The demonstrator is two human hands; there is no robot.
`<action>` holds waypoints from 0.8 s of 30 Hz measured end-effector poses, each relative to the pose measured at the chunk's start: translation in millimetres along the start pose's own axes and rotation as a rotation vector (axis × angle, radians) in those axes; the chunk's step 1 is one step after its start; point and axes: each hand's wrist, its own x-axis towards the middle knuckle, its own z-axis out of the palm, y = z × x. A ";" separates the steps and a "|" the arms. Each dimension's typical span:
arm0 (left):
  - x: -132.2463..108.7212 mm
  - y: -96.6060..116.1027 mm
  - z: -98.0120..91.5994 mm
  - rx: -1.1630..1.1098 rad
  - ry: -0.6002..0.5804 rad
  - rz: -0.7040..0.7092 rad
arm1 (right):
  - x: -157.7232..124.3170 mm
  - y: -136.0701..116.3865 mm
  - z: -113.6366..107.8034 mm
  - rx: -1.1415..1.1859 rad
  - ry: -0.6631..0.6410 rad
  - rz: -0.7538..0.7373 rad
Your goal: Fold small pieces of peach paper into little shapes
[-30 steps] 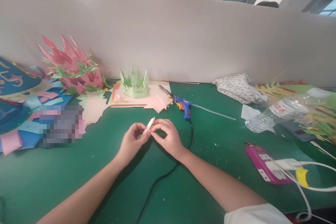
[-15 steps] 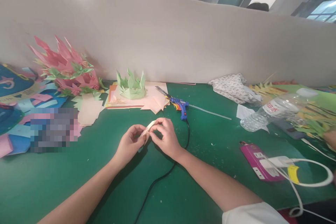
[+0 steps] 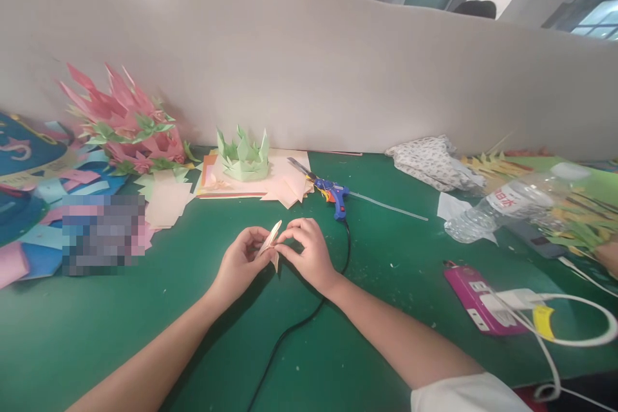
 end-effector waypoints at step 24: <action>-1.7 3.7 0.4 0.001 0.015 0.025 | -3.2 -6.4 0.5 0.284 -0.160 0.083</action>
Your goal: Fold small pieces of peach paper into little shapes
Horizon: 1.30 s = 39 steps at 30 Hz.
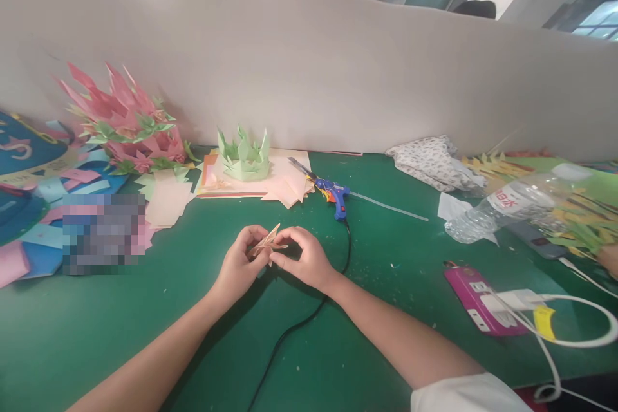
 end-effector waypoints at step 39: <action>-1.4 14.5 1.0 0.010 0.033 -0.157 | 4.2 16.8 3.4 0.407 0.081 0.265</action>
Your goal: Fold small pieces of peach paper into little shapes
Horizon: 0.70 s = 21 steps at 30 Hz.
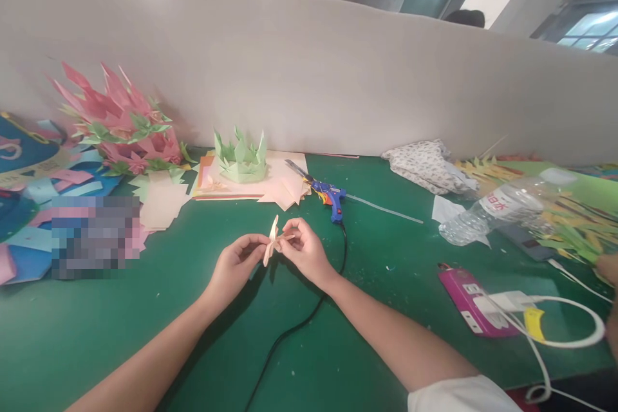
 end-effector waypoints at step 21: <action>4.0 1.9 -7.2 -0.131 -0.046 -0.120 | -2.4 -1.4 -2.1 -0.232 -0.050 -0.188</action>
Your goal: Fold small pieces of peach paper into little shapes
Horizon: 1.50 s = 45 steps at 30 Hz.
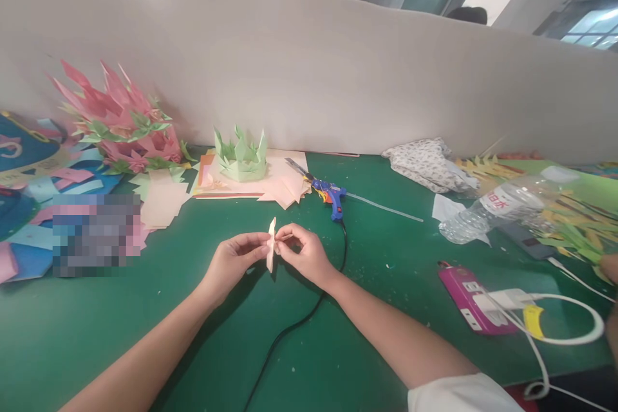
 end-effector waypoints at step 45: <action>2.9 -3.8 -7.5 0.861 0.006 0.620 | 2.1 -7.9 -3.7 -0.365 -0.043 -0.218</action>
